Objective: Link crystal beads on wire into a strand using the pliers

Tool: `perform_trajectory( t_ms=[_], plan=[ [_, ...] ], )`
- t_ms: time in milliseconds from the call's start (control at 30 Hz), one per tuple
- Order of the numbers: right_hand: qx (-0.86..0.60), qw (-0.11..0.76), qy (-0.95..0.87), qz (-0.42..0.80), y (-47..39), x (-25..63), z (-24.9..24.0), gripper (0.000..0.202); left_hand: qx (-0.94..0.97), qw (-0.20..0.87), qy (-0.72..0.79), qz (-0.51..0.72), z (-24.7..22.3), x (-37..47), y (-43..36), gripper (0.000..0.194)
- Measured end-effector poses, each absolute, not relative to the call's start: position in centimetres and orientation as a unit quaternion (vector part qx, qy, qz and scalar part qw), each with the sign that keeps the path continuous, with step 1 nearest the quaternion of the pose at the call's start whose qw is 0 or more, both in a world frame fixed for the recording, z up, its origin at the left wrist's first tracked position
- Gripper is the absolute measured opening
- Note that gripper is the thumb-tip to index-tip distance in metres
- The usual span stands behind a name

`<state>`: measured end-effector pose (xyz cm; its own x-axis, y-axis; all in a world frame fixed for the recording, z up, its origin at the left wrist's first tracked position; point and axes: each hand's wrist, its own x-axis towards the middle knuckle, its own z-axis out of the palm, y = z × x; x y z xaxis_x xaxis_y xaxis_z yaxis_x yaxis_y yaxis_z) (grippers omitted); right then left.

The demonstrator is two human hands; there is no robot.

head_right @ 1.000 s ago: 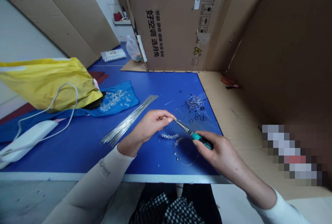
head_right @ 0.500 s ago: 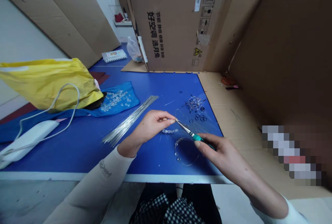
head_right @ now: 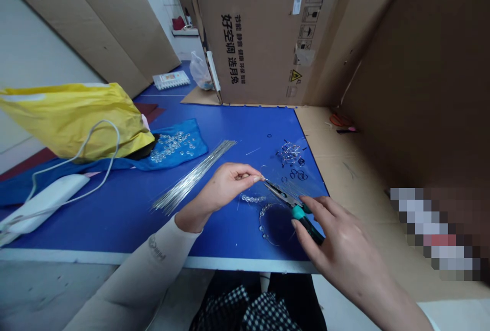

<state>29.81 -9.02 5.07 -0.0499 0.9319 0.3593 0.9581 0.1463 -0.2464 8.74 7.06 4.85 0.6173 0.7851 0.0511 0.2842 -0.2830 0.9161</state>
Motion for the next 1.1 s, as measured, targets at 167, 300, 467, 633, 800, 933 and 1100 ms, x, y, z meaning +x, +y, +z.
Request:
perform_trajectory(
  t_ms=[167,300,467,633,800,933,1100],
  plan=[
    [-0.656,0.218,-0.722,0.01,-8.8,30.6,5.3,0.039,0.738,0.531,0.329,0.255,4.6,8.7,7.2,0.022],
    [-0.638,0.221,-0.737,0.029,-8.1,31.4,5.4,0.039,0.703,0.591,0.304,0.252,4.7,8.7,7.2,0.018],
    [-0.616,0.215,-0.757,0.038,-7.6,31.9,5.3,0.04,0.68,0.626,0.303,0.234,5.2,8.7,7.0,0.014],
    [-0.605,0.211,-0.767,0.042,-7.5,32.2,5.2,0.04,0.676,0.632,0.303,0.225,5.3,8.7,6.9,0.012],
    [-0.598,0.209,-0.772,0.043,-7.6,32.2,5.2,0.039,0.671,0.649,0.281,0.222,4.7,8.7,7.1,0.011],
    [-0.592,0.207,-0.777,0.048,-7.6,32.0,5.3,0.037,0.67,0.661,0.266,0.209,4.3,8.5,7.3,0.013],
    [-0.589,0.199,-0.781,0.059,-7.7,31.8,5.4,0.036,0.672,0.662,0.256,0.209,4.4,8.5,7.3,0.013]
  ],
)
